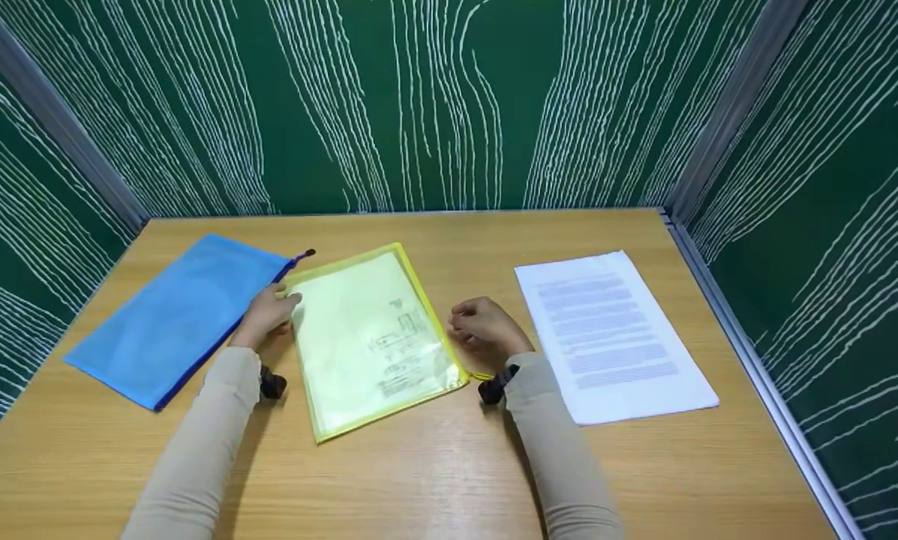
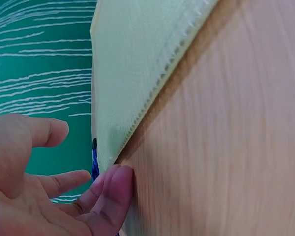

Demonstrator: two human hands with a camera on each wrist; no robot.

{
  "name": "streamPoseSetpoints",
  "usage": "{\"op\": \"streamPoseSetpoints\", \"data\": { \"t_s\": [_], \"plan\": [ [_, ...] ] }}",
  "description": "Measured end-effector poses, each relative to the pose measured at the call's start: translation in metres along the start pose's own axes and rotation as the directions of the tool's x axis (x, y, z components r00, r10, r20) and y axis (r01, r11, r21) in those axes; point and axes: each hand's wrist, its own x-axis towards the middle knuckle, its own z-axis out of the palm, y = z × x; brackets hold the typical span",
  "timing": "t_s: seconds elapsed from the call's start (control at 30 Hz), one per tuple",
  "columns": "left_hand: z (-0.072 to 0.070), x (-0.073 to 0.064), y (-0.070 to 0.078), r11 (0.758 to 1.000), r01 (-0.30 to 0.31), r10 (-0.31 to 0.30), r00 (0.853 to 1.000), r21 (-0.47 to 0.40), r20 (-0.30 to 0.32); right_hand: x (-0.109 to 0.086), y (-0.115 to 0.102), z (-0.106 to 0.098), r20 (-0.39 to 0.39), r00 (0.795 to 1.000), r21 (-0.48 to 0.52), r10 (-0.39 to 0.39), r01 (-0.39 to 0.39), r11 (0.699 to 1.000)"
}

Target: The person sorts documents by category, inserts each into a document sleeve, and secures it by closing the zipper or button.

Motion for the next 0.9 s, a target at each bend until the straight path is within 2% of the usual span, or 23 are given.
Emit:
{"op": "streamPoseSetpoints", "data": {
  "t_s": [0.13, 0.3, 0.4, 0.5, 0.7, 0.77, 0.9],
  "plan": [
    [-0.002, -0.003, 0.001, 0.997, 0.025, -0.023, 0.999, -0.075, 0.027, 0.0, -0.004, 0.007, 0.005, 1.0, -0.038, -0.018, 0.018, 0.999],
    [-0.003, -0.005, 0.003, 0.996, 0.064, -0.061, 0.997, -0.062, 0.051, -0.001, -0.006, 0.018, 0.013, 0.997, -0.046, -0.08, 0.08, 0.996],
    [-0.001, -0.005, 0.005, 0.995, 0.091, -0.089, 0.995, -0.036, 0.054, -0.002, -0.007, 0.023, 0.021, 0.993, -0.011, -0.113, 0.113, 0.994],
    [0.001, -0.005, 0.006, 0.993, 0.107, -0.105, 0.994, -0.048, 0.043, -0.002, -0.007, 0.026, 0.033, 0.992, 0.028, -0.124, 0.123, 0.992],
    [0.008, -0.003, 0.007, 0.993, 0.083, -0.082, 0.996, -0.082, 0.018, -0.003, -0.008, 0.028, -0.004, 0.987, -0.159, -0.161, 0.158, 0.974],
    [0.011, -0.002, 0.006, 0.995, 0.062, -0.061, 0.998, -0.075, 0.014, -0.004, -0.007, 0.028, -0.005, 0.988, -0.132, -0.155, 0.153, 0.979],
    [0.017, -0.002, 0.006, 0.997, 0.006, -0.005, 1.0, -0.071, 0.012, -0.007, -0.004, 0.028, 0.0, 0.994, 0.004, -0.108, 0.108, 0.994]
  ]
}}
